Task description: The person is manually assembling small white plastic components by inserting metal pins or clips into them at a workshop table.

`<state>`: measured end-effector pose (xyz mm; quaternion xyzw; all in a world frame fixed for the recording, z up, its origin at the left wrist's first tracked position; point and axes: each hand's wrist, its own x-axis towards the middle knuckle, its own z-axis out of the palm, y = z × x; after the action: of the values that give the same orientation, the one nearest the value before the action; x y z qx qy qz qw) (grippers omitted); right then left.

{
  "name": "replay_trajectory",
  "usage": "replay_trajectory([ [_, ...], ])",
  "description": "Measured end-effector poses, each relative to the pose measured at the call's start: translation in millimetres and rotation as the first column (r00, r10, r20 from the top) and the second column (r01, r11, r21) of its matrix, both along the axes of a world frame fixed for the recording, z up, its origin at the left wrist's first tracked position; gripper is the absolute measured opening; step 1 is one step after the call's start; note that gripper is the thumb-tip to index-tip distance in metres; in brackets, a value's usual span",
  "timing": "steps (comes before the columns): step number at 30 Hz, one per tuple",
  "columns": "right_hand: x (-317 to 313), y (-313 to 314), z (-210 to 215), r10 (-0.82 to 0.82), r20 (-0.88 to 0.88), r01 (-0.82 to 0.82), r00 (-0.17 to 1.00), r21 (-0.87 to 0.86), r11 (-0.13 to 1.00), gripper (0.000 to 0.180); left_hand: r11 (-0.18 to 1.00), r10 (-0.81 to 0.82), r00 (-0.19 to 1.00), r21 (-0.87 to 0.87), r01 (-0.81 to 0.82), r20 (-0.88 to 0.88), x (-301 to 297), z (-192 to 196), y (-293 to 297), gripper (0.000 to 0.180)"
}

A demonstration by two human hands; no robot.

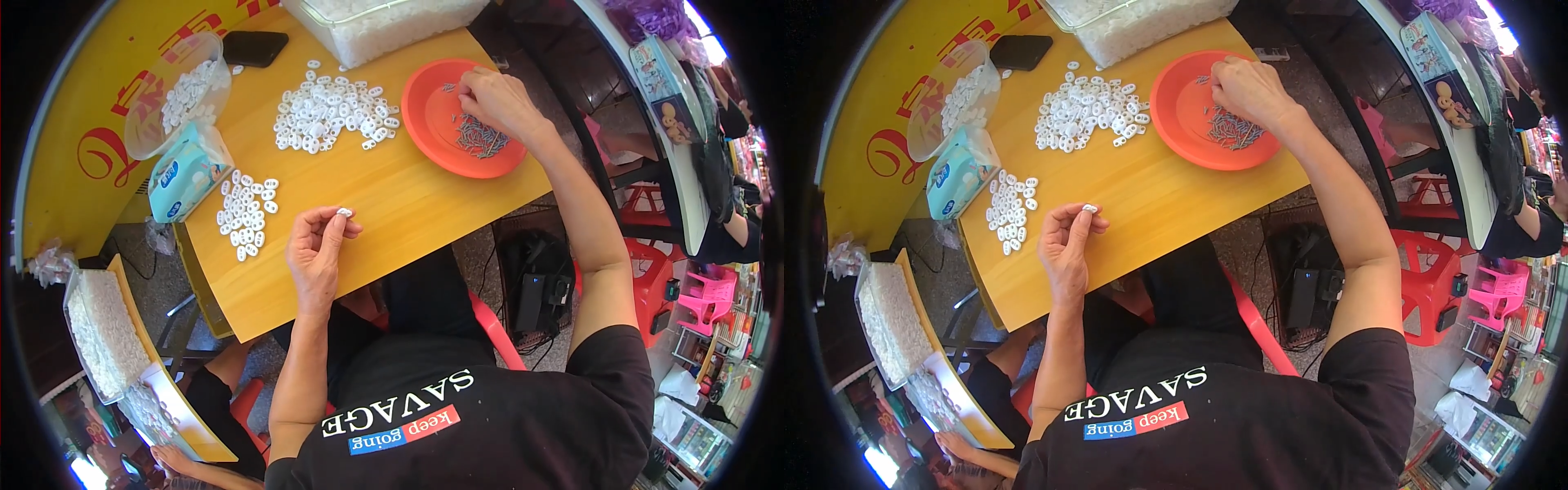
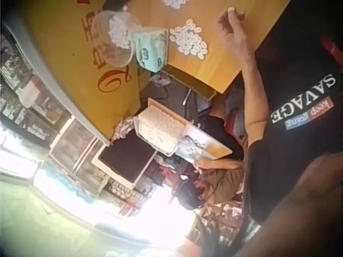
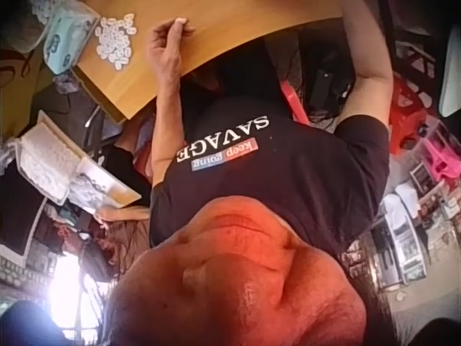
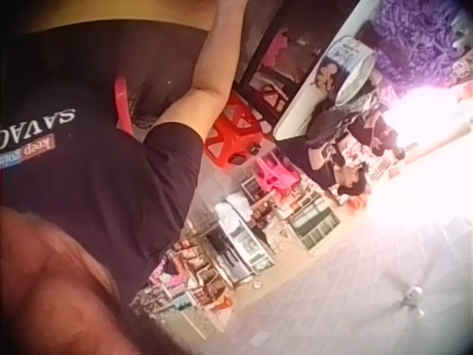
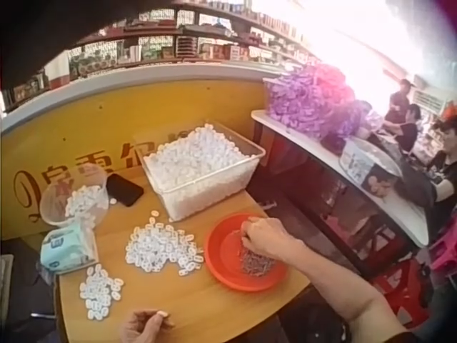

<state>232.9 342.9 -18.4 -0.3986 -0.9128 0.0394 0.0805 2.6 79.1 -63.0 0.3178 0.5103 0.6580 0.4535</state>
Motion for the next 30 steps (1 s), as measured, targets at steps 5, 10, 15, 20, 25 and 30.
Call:
replay_trajectory([
  [5,3,-2,7,-0.147,-0.368,0.05,0.918,-0.261,0.964,0.013,1.0,0.004,1.0,0.009,-0.004,0.013,-1,0,-1,0.013],
  [10,12,-8,7,-0.358,-0.617,-0.085,0.701,-0.57,0.817,0.02,1.0,0.016,0.999,0.0,-0.016,0.036,0,0,-1,0.013],
  [15,-10,-47,6,-0.588,-0.677,-0.408,0.442,-0.736,0.54,0.021,0.998,0.053,0.993,0.026,-0.056,0.102,-1,0,-4,0.012],
  [20,-57,-111,7,-0.644,-0.661,-0.627,0.385,-0.7,0.343,0.016,0.994,0.089,0.98,0.049,-0.1,0.177,-1,11,-5,0.011],
  [25,-89,-165,9,-0.535,-0.726,-0.64,0.432,-0.665,0.384,0.016,0.994,0.046,0.945,0.08,-0.076,0.325,5,42,-13,0.012],
  [30,-107,-197,17,-0.49,-0.763,-0.625,0.421,-0.636,0.453,0.019,0.986,0.05,0.949,0.136,-0.096,0.312,5,45,-26,0.009],
])
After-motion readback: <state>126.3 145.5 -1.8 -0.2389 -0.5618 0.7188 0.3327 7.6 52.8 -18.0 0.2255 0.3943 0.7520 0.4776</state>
